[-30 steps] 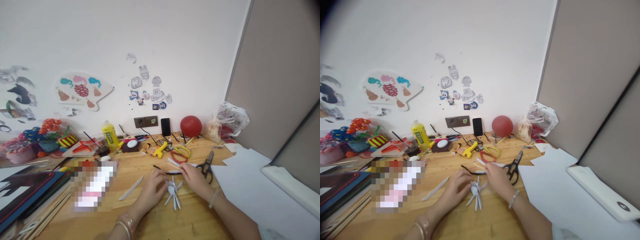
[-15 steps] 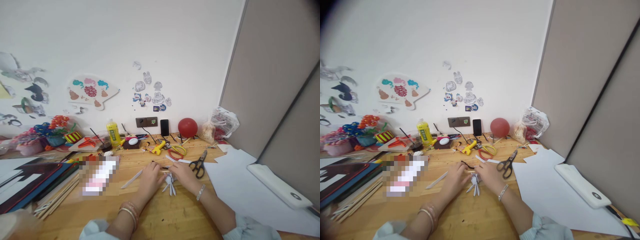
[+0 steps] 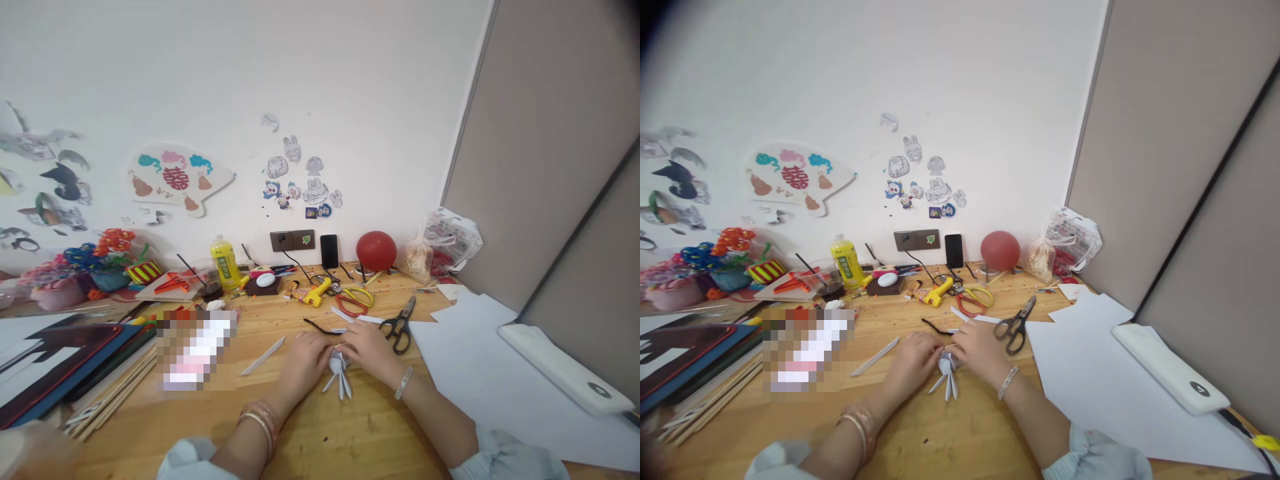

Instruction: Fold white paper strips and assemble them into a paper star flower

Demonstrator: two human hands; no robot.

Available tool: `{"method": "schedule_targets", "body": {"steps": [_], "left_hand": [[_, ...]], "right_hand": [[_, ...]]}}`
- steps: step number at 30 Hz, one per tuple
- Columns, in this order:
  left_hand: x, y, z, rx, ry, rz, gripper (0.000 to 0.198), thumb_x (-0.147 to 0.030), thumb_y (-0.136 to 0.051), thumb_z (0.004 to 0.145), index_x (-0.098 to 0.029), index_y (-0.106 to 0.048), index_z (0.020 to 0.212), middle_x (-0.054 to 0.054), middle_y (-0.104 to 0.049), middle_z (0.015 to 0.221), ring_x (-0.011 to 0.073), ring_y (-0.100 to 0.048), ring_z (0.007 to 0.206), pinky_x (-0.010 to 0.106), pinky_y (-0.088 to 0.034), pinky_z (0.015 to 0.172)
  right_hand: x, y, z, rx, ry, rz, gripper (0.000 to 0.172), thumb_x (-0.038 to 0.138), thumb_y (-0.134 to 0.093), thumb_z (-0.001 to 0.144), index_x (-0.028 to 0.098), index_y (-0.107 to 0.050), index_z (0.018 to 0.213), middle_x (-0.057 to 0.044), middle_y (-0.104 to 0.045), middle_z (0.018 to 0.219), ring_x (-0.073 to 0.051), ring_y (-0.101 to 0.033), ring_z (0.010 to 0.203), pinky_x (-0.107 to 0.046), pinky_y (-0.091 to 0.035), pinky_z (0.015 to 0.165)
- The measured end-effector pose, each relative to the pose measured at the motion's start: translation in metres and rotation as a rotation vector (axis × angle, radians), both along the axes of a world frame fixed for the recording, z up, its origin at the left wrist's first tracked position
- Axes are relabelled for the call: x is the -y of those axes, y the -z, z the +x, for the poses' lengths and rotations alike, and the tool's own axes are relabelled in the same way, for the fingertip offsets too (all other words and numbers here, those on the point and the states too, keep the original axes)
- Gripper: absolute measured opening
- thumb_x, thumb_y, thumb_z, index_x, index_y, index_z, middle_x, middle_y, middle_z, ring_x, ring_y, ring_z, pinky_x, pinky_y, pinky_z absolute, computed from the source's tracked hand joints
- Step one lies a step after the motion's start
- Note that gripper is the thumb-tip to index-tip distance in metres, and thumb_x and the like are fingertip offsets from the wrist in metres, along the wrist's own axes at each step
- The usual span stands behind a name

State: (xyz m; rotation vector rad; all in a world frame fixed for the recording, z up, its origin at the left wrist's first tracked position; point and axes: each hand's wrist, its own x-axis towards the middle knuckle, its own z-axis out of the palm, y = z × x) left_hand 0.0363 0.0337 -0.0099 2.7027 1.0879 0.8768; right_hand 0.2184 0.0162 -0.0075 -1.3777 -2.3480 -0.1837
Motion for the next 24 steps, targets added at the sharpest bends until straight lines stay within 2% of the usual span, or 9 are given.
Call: {"method": "schedule_targets", "body": {"steps": [4, 8, 14, 20, 24], "left_hand": [[0.006, -0.008, 0.000, 0.041, 0.005, -0.097, 0.023, -0.030, -0.043, 0.085, -0.019, -0.062, 0.080, 0.005, -0.066, 0.077, 0.0175, -0.057, 0.074, 0.030, -0.038, 0.071], [0.006, -0.011, -0.001, 0.064, 0.008, -0.104, 0.022, -0.034, -0.048, 0.082, -0.019, -0.064, 0.077, 0.004, -0.066, 0.074, 0.0175, -0.057, 0.072, 0.029, -0.038, 0.070], [0.001, -0.006, -0.001, 0.082, 0.002, -0.149, 0.021, -0.029, -0.050, 0.082, -0.018, -0.065, 0.073, 0.003, -0.066, 0.070, 0.0156, -0.057, 0.069, 0.025, -0.039, 0.067], [-0.006, 0.002, 0.002, 0.085, -0.047, -0.241, 0.023, -0.025, -0.050, 0.081, -0.014, -0.065, 0.066, 0.003, -0.065, 0.064, 0.0147, -0.056, 0.063, 0.022, -0.040, 0.060], [-0.005, -0.003, 0.000, 0.100, 0.014, -0.258, 0.020, -0.024, -0.050, 0.081, -0.016, -0.067, 0.075, 0.004, -0.067, 0.072, 0.0151, -0.058, 0.069, 0.022, -0.041, 0.066]], "right_hand": [[0.000, 0.003, 0.001, -0.031, 0.014, 0.012, 0.024, 0.032, -0.050, 0.085, 0.016, -0.060, 0.070, -0.002, -0.058, 0.073, -0.016, -0.049, 0.075, -0.026, -0.033, 0.066], [0.001, 0.004, 0.000, -0.061, -0.026, 0.027, 0.021, 0.032, -0.053, 0.084, 0.016, -0.060, 0.071, -0.002, -0.058, 0.071, -0.015, -0.049, 0.074, -0.026, -0.034, 0.066], [0.001, 0.003, -0.002, -0.090, -0.040, 0.032, 0.021, 0.031, -0.053, 0.084, 0.017, -0.060, 0.071, -0.002, -0.059, 0.071, -0.016, -0.051, 0.074, -0.026, -0.034, 0.066], [0.003, -0.001, -0.005, -0.106, 0.007, 0.035, 0.021, 0.033, -0.059, 0.079, 0.018, -0.060, 0.065, 0.000, -0.059, 0.066, -0.016, -0.051, 0.071, -0.026, -0.033, 0.064], [0.005, -0.003, -0.008, -0.079, 0.056, 0.021, 0.022, 0.032, -0.059, 0.079, 0.018, -0.059, 0.062, 0.000, -0.059, 0.063, -0.016, -0.051, 0.069, -0.026, -0.031, 0.062]]}}
